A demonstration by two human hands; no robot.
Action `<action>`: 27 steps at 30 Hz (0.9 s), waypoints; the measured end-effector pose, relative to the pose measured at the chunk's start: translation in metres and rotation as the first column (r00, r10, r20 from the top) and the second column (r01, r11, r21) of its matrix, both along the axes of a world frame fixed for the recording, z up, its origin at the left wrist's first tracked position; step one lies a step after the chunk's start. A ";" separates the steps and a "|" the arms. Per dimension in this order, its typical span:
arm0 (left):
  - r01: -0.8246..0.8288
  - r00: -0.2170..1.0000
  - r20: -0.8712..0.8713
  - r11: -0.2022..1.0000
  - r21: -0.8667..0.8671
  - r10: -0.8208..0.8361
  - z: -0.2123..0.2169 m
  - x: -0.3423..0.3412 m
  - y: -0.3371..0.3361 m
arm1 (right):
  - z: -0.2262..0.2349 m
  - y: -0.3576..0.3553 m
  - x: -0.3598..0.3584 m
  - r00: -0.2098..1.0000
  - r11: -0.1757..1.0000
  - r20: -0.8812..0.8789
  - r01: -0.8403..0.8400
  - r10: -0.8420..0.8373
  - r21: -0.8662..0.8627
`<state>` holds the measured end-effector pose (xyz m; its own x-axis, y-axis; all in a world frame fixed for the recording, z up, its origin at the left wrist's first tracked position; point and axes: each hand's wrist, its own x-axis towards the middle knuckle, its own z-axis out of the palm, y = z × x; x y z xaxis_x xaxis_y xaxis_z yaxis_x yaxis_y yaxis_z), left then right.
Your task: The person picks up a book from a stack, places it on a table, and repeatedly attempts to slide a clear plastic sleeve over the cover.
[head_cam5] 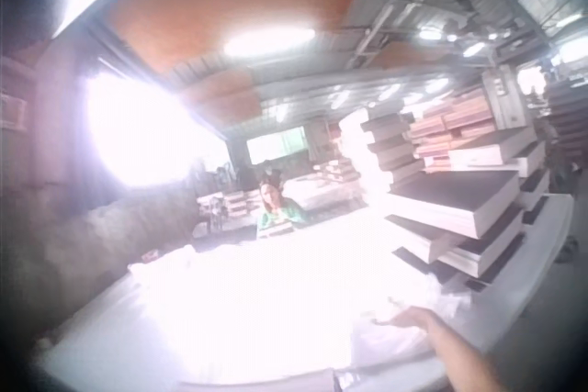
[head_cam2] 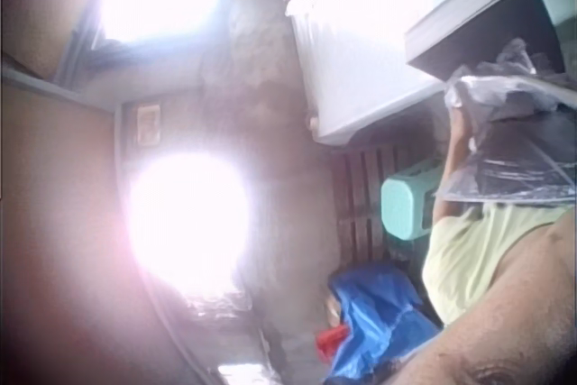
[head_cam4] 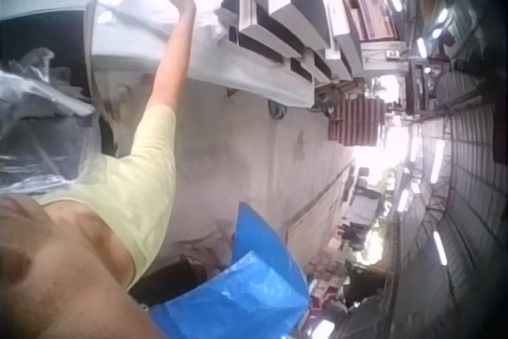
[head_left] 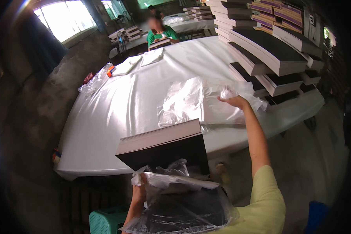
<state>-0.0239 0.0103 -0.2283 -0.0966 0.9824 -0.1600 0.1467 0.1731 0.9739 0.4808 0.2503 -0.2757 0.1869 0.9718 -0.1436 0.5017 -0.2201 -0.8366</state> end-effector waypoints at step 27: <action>-0.002 1.000 -0.015 0.932 0.363 0.008 0.024 -0.001 0.029 | -0.093 -0.108 0.129 0.725 0.858 0.479 0.323 -0.495 0.399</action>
